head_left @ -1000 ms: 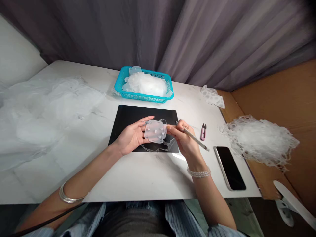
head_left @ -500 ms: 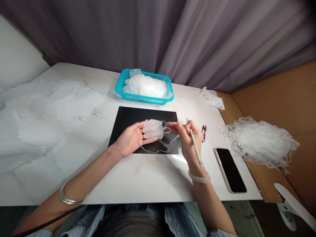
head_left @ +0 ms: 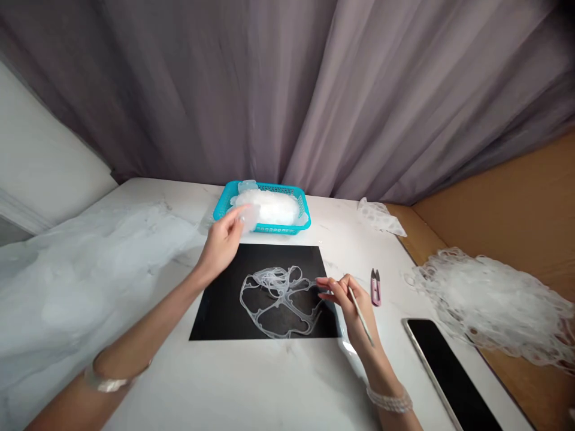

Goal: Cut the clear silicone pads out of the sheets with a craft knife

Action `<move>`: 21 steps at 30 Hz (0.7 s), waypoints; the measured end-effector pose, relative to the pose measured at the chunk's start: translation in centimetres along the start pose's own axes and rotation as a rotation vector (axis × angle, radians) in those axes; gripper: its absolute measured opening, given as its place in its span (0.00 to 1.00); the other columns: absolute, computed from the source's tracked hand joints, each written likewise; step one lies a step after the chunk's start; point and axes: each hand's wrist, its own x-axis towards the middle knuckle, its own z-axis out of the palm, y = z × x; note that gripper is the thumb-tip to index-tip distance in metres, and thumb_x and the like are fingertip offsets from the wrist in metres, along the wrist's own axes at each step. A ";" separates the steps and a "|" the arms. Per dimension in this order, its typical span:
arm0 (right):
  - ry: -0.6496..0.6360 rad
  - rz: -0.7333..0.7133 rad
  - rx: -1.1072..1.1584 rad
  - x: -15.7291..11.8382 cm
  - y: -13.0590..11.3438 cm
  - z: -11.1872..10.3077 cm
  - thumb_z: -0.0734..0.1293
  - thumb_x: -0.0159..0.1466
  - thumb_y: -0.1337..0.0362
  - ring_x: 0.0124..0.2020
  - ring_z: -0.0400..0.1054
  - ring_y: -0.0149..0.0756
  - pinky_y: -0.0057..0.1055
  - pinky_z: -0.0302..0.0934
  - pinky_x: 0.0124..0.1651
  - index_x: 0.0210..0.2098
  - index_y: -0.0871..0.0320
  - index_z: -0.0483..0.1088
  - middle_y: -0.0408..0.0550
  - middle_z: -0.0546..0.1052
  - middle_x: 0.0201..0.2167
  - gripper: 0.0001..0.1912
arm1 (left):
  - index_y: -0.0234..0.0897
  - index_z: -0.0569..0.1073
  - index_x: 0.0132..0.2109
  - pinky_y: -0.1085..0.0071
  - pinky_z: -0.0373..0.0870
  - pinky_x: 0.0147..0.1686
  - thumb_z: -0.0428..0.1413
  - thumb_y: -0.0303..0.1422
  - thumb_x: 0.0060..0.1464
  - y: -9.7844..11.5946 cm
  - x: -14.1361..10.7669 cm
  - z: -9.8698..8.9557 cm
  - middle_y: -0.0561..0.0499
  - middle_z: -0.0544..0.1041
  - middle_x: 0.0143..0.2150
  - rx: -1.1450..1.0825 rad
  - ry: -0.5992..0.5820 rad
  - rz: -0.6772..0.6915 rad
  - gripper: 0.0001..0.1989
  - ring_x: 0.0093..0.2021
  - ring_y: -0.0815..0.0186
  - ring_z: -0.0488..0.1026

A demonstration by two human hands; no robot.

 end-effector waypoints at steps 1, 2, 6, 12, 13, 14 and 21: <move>-0.014 0.009 -0.006 0.0 0.0 0.2 0.69 0.64 0.50 0.50 0.75 0.50 0.42 0.73 0.44 0.25 0.53 0.54 0.54 0.81 0.38 0.23 | 0.39 0.71 0.62 0.58 0.67 0.61 0.48 0.33 0.65 0.3 2.4 -0.1 0.46 0.74 0.61 0.213 0.002 0.151 0.20 0.61 0.56 0.71; -0.027 0.015 -0.014 0.1 0.1 0.4 0.69 0.63 0.49 0.50 0.75 0.50 0.42 0.73 0.44 0.26 0.53 0.54 0.55 0.80 0.38 0.23 | 0.39 0.69 0.63 0.58 0.64 0.63 0.44 0.31 0.67 0.6 4.8 -0.1 0.47 0.73 0.63 0.378 -0.013 0.272 0.21 0.63 0.57 0.69; -0.084 -0.004 -0.111 -0.3 0.3 1.3 0.67 0.64 0.46 0.48 0.76 0.51 0.41 0.72 0.41 0.26 0.52 0.54 0.55 0.80 0.35 0.23 | 0.41 0.56 0.71 0.44 0.49 0.68 0.42 0.31 0.67 0.4 11.9 1.9 0.44 0.54 0.74 0.767 -0.334 0.436 0.27 0.74 0.53 0.45; -0.163 -0.159 -0.433 -0.8 0.6 1.2 0.65 0.67 0.55 0.50 0.74 0.49 0.39 0.66 0.44 0.27 0.52 0.53 0.53 0.79 0.39 0.18 | 0.38 0.50 0.73 0.39 0.39 0.68 0.51 0.38 0.63 -1.7 9.2 3.9 0.40 0.42 0.76 0.870 -0.524 0.463 0.35 0.75 0.47 0.36; -0.175 -0.187 -0.494 -0.7 0.5 1.0 0.65 0.67 0.57 0.53 0.72 0.50 0.40 0.65 0.46 0.27 0.52 0.53 0.54 0.79 0.40 0.17 | 0.37 0.48 0.73 0.42 0.41 0.69 0.48 0.37 0.65 -1.9 7.6 3.8 0.40 0.41 0.76 0.868 -0.522 0.467 0.34 0.75 0.49 0.36; -0.183 -0.219 -0.552 -0.6 0.5 0.8 0.65 0.66 0.58 0.56 0.70 0.50 0.40 0.65 0.47 0.28 0.52 0.54 0.54 0.78 0.42 0.16 | 0.37 0.48 0.73 0.46 0.43 0.69 0.46 0.37 0.65 -2.2 5.9 3.5 0.41 0.43 0.76 0.854 -0.521 0.463 0.33 0.75 0.51 0.39; -0.300 -0.268 -0.778 0.1 0.2 1.0 0.75 0.58 0.56 0.59 0.63 0.53 0.48 0.66 0.51 0.35 0.52 0.60 0.59 0.69 0.60 0.19 | 0.40 0.72 0.62 0.48 0.56 0.64 0.53 0.42 0.59 -4.0 -3.3 1.3 0.40 0.74 0.58 0.557 -0.573 0.048 0.25 0.62 0.45 0.66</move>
